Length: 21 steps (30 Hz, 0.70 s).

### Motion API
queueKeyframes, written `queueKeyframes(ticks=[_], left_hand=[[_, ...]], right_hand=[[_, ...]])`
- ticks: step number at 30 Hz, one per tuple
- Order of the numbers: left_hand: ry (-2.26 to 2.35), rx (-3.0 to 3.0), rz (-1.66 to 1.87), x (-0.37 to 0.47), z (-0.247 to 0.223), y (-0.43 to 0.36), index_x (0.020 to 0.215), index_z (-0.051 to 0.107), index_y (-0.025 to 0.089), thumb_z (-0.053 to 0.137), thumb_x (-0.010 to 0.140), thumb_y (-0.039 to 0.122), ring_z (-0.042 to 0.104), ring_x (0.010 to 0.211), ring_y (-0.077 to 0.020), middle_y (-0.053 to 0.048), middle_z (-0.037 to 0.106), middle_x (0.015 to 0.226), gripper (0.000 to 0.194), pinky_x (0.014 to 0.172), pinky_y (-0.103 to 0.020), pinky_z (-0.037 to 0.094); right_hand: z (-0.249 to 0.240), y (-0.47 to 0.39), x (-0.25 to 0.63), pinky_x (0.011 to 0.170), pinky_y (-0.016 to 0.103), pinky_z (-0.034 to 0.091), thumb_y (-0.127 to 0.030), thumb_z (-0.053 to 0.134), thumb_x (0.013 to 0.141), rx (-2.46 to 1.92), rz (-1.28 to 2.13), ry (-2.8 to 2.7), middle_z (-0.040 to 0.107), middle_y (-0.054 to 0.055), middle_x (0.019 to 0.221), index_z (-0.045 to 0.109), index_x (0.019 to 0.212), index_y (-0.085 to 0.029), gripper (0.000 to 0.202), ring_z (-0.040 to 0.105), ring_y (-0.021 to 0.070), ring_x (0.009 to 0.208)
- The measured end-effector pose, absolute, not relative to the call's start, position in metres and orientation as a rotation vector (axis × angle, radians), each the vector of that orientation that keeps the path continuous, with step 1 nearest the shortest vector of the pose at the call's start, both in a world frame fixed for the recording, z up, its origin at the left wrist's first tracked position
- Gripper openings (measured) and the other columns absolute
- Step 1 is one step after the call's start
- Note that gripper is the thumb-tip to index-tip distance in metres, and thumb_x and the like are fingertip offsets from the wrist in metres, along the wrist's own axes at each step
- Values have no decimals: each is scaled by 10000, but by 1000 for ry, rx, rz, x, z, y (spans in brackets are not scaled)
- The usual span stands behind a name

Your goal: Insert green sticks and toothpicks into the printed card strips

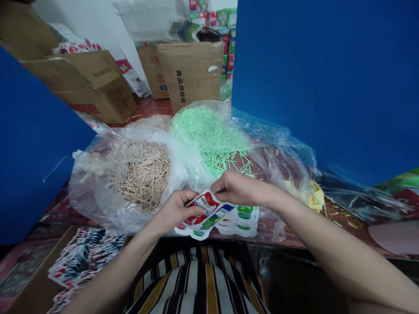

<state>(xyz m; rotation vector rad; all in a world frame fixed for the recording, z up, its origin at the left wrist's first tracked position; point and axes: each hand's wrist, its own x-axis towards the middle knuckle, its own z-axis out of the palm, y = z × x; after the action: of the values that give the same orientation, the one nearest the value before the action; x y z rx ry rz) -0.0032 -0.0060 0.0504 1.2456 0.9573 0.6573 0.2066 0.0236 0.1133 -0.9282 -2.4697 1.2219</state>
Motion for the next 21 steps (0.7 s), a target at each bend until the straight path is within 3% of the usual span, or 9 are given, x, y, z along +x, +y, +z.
queueKeyframes(ticks=[7, 14, 21], left_hand=[[958, 1116, 639, -12, 45, -4, 745, 672, 129, 795, 594, 272, 570, 520, -93, -1, 667, 633, 241, 521, -216, 441], [978, 1096, 640, -25, 35, 0, 790, 685, 118, 791, 614, 282, 565, 513, -87, -23, 679, 654, 263, 510, -215, 435], [984, 989, 700, -28, 28, -2, 793, 680, 117, 801, 601, 280, 596, 516, -102, -17, 688, 641, 279, 532, -222, 456]], right_hand=[[102, 26, 202, 502, 202, 337, -201, 491, 866, -933, 1190, -2548, 596, -8, 680, 651, 788, -140, 189, 463, 82, 569], [96, 25, 195, 523, 214, 337, -246, 470, 891, -954, 1166, -2484, 565, -7, 697, 588, 793, -157, 177, 453, 90, 582], [86, 22, 188, 557, 243, 363, -248, 408, 924, -971, 871, -2495, 570, 8, 690, 542, 883, -176, 157, 490, 117, 577]])
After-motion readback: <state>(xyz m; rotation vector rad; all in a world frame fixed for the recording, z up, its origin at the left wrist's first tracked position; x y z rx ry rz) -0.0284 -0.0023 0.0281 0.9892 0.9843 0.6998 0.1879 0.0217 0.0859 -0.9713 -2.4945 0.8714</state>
